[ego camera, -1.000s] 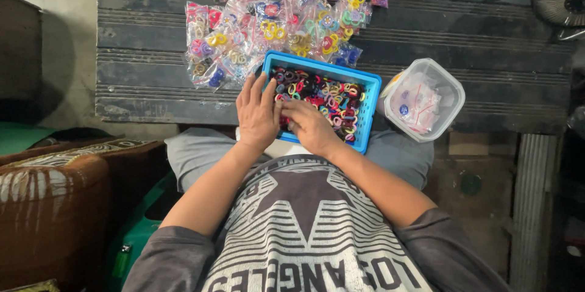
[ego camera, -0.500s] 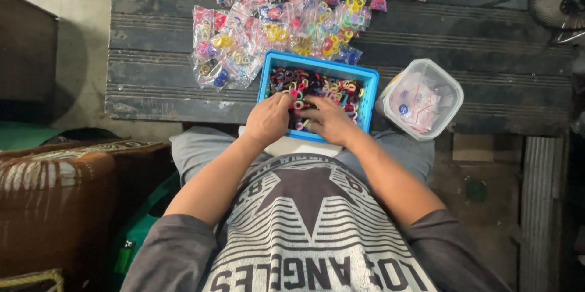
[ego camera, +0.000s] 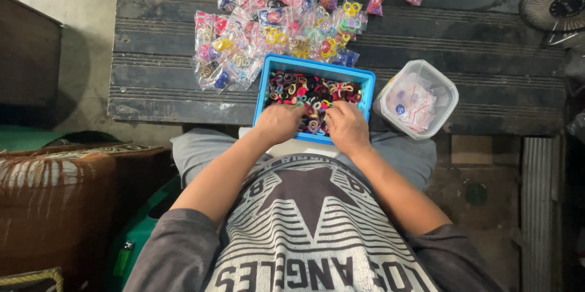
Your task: The person sorts small colorful hair accessories from a blue bin into a clear container by hand.
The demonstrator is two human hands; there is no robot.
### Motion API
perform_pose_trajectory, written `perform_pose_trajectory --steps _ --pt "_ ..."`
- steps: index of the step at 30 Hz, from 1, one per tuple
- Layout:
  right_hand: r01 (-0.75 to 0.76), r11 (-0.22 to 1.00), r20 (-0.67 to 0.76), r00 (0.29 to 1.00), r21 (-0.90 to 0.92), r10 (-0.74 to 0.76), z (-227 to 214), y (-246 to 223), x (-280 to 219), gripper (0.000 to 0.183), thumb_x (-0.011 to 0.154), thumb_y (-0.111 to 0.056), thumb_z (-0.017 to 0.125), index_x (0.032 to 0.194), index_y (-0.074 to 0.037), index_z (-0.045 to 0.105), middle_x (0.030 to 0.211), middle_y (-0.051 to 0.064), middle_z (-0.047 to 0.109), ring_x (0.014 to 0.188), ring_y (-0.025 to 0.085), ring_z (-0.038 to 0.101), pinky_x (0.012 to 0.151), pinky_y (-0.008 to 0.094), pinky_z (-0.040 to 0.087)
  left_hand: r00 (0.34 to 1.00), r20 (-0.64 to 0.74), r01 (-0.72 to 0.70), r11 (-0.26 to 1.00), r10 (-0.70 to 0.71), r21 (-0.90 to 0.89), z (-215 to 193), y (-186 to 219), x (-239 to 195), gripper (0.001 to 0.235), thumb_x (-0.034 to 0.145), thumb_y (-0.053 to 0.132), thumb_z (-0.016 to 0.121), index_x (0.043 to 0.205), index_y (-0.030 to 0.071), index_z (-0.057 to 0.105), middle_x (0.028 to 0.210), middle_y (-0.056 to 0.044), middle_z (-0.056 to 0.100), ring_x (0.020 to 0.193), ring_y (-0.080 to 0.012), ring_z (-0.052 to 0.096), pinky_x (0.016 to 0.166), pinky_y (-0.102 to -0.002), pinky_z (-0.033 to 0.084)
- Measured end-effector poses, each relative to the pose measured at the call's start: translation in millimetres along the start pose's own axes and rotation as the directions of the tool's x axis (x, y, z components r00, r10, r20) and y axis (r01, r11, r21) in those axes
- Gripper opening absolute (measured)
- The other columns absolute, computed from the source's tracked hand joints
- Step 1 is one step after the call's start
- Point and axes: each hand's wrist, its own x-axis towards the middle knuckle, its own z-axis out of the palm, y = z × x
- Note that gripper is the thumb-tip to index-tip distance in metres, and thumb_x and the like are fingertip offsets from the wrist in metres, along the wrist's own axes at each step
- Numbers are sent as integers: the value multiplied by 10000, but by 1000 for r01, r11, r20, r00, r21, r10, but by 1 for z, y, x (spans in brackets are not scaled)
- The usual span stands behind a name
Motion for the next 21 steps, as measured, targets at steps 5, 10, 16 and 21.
perform_pose_trajectory --steps 5,10,16,21 --pt "17 972 219 973 234 -70 -35 -13 17 152 879 -214 647 1010 -196 722 1052 22 692 1023 276 701 877 394 580 986 -152 51 991 -70 -122 40 -9 -4 161 973 249 543 1025 208 690 895 -63 726 858 -299 731 717 -419 574" --pt "15 950 126 990 313 -57 -48 -19 24 230 860 -164 669 1079 -163 740 1143 46 685 1108 293 682 929 403 572 946 -323 17 1000 -11 16 15 -1 -15 152 940 331 647 1046 231 691 1008 27 686 1027 -206 682 786 -365 522" --pt "-9 942 -266 958 335 103 -80 -12 29 286 857 -74 677 1089 -206 779 1192 19 715 1110 246 687 965 363 537 969 -243 -29 998 44 64 14 10 -40 404 937 541 613 1150 206 687 1061 -22 672 1109 -245 641 930 -421 482" --pt "-170 971 -435 871 169 228 -116 30 32 320 792 -8 714 1109 -48 704 1113 155 670 1153 373 633 1041 478 473 979 -204 15 999 -5 51 23 8 -46 464 884 550 660 1180 193 689 1088 -29 667 1104 -252 637 909 -423 484"
